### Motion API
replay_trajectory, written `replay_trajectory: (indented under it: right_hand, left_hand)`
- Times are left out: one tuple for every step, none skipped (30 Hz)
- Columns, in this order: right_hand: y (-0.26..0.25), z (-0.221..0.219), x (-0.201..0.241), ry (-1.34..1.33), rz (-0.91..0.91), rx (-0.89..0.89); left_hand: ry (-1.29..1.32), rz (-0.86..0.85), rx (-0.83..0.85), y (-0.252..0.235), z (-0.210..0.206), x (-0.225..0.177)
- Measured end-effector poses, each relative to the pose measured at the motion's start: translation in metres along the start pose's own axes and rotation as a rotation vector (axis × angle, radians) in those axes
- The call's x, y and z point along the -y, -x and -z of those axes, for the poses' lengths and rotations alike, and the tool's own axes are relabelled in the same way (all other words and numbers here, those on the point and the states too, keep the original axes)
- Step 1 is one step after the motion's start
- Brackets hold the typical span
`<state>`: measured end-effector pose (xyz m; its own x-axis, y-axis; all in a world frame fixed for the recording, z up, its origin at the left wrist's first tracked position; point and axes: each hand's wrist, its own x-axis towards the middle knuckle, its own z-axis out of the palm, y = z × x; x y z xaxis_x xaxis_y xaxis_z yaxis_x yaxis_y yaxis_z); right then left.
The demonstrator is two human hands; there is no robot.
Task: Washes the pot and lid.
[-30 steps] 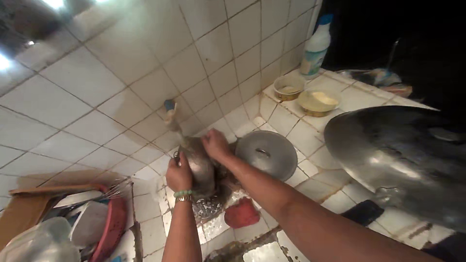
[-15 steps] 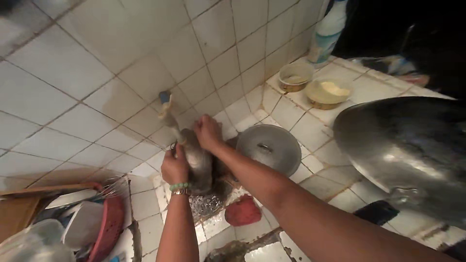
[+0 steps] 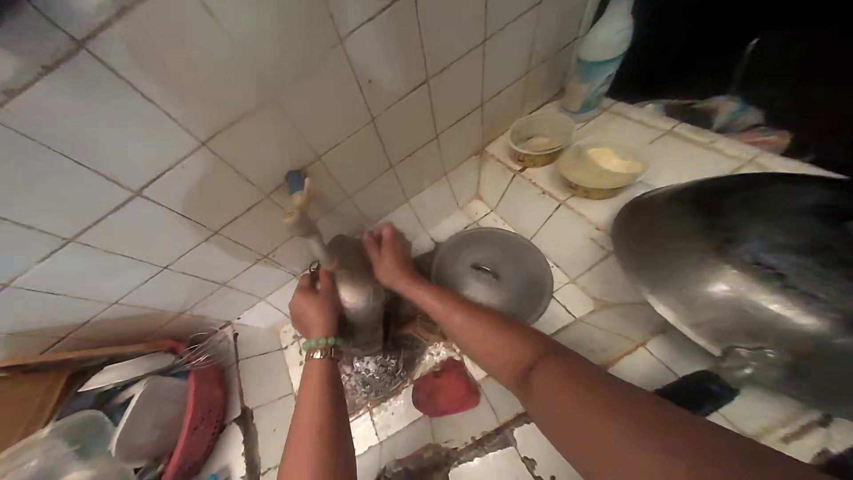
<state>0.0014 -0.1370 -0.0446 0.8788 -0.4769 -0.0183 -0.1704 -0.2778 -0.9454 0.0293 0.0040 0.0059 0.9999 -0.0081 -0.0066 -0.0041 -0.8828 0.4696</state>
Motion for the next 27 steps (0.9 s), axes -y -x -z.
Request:
replay_trajectory:
  right_hand:
    - [-0.018,0.004,-0.005,-0.045,-0.103,0.008]
    - [-0.032,0.004,-0.011,-0.073,-0.169,-0.015]
    - [-0.035,0.002,-0.012,-0.094,-0.189,-0.044]
    - [-0.027,-0.001,-0.008,-0.085,-0.15,-0.067]
    - [-0.012,-0.004,-0.004,-0.057,-0.06,-0.08]
    - [0.007,-0.008,-0.003,-0.023,0.061,-0.098]
    - [0.02,-0.014,-0.005,-0.007,0.18,-0.139]
    - [0.024,-0.014,-0.007,-0.022,0.217,-0.141]
    - [0.018,-0.008,-0.009,-0.045,0.16,-0.098]
    - [0.004,-0.002,-0.013,-0.066,0.064,-0.058]
    - [-0.014,0.001,-0.02,-0.087,-0.027,-0.056]
    - [-0.027,0.001,-0.027,-0.107,-0.1,-0.07]
    - [-0.032,-0.001,-0.029,-0.129,-0.139,-0.087]
    - [-0.026,-0.003,-0.025,-0.131,-0.129,-0.102]
    - [-0.013,-0.004,-0.02,-0.115,-0.059,-0.108]
    - [0.004,-0.006,-0.018,-0.084,0.042,-0.118]
    - [0.016,-0.009,-0.021,-0.069,0.139,-0.146]
    - [0.018,-0.008,-0.024,-0.086,0.158,-0.139]
    - [0.011,-0.003,-0.028,-0.108,0.083,-0.093]
    - [-0.003,0.0,-0.034,-0.127,-0.017,-0.074]
    - [-0.015,0.002,-0.037,-0.147,-0.112,-0.084]
    - [-0.019,-0.001,-0.036,-0.163,-0.156,-0.118]
    - [-0.012,-0.005,-0.031,-0.163,-0.127,-0.162]
    - [0.003,-0.01,-0.027,-0.127,-0.037,-0.209]
    - [0.019,-0.016,-0.025,-0.078,0.091,-0.27]
    - [0.028,-0.021,-0.025,-0.041,0.202,-0.331]
    - [0.029,-0.019,-0.024,-0.036,0.204,-0.323]
  left_hand:
    - [0.011,0.004,-0.009,0.001,-0.001,0.002]
    - [0.011,0.01,-0.02,0.003,-0.001,0.003]
    - [0.005,0.017,-0.026,0.003,-0.001,0.003]
    - [-0.003,0.026,-0.024,0.004,0.0,0.001]
    - [-0.008,0.027,-0.021,0.004,0.0,0.0]
    - [-0.007,0.019,-0.019,0.003,-0.001,-0.002]
    - [0.0,0.005,-0.015,0.002,0.0,-0.002]
    - [0.014,-0.014,-0.011,0.001,0.0,0.0]
    - [0.017,-0.025,-0.007,0.001,0.0,0.001]
    - [0.018,-0.028,-0.009,0.001,0.0,0.004]
    - [0.019,-0.021,-0.014,0.002,-0.001,0.005]
    - [0.019,-0.008,-0.024,0.003,-0.002,0.006]
    - [0.014,0.004,-0.032,0.004,-0.001,0.006]
    - [0.01,0.013,-0.037,0.004,-0.001,0.005]
    - [0.011,0.013,-0.041,0.004,-0.001,0.003]
    - [0.011,0.007,-0.04,0.003,-0.002,0.003]
    - [0.015,-0.003,-0.036,0.002,-0.002,0.003]
    - [0.018,-0.015,-0.031,0.001,-0.002,0.004]
    - [0.018,-0.022,-0.023,0.001,-0.001,0.005]
    - [0.014,-0.024,-0.023,0.001,-0.002,0.006]
    - [0.007,-0.021,-0.029,0.002,-0.002,0.006]
    - [-0.004,-0.015,-0.031,0.001,-0.002,0.006]
    - [-0.01,-0.007,-0.029,0.0,-0.001,0.004]
    - [-0.012,-0.003,-0.022,-0.001,-0.001,0.001]
    - [-0.011,-0.004,-0.017,-0.002,-0.002,-0.001]
    - [-0.004,-0.011,-0.014,-0.004,-0.002,-0.002]
    - [0.007,-0.017,-0.009,-0.006,-0.002,-0.003]
